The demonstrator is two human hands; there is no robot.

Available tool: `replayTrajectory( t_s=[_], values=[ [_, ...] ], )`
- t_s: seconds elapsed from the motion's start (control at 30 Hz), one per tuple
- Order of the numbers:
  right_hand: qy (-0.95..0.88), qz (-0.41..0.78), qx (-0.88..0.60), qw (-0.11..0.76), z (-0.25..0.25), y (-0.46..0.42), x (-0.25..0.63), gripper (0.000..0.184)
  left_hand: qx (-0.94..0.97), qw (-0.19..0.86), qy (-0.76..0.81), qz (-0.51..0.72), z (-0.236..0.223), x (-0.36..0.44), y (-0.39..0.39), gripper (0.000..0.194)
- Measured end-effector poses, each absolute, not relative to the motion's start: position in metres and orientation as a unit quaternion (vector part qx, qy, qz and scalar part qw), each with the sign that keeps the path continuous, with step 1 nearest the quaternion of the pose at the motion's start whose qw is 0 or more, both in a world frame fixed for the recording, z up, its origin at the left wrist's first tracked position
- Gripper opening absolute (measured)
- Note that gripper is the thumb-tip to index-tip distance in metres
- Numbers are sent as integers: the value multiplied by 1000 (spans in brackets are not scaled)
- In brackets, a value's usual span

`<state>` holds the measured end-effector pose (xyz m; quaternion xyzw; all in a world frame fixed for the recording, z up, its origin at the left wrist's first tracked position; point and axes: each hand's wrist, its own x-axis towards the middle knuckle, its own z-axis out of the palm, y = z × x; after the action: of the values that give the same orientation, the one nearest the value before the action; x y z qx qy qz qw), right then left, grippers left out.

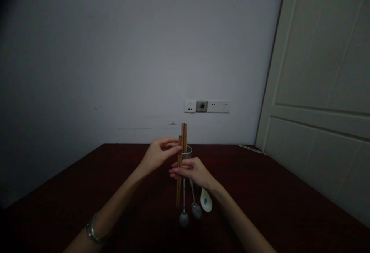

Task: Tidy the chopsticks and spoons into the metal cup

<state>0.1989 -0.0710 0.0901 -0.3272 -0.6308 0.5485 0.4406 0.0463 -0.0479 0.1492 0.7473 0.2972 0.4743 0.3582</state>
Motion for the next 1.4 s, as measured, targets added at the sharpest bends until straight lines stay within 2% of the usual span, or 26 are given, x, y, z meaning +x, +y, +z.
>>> replayTrajectory(
  t_s=[0.17, 0.43, 0.63, 0.77, 0.97, 1.13, 1.4],
  values=[
    [-647, 554, -319, 417, 92, -76, 199, 32, 749, 458, 248, 410, 153, 43, -52, 32],
    [-654, 527, -334, 428, 84, -75, 195, 33, 740, 484, 257, 390, 148, 44, -48, 29],
    [-753, 406, -363, 370, 120, -80, 225, 41, 731, 505, 239, 392, 145, 43, -43, 28],
    [-746, 219, -430, 458, 160, -86, 244, 32, 722, 533, 216, 385, 144, 45, -44, 28],
    [-762, 116, -390, 505, 167, -89, 225, 29, 721, 536, 215, 384, 146, 46, -48, 25],
    [-768, 75, -364, 522, 158, -86, 215, 23, 728, 519, 226, 386, 144, 45, -47, 21],
    [-759, 93, -348, 543, 161, -89, 212, 16, 735, 522, 212, 376, 143, 46, -48, 21]
  ],
)
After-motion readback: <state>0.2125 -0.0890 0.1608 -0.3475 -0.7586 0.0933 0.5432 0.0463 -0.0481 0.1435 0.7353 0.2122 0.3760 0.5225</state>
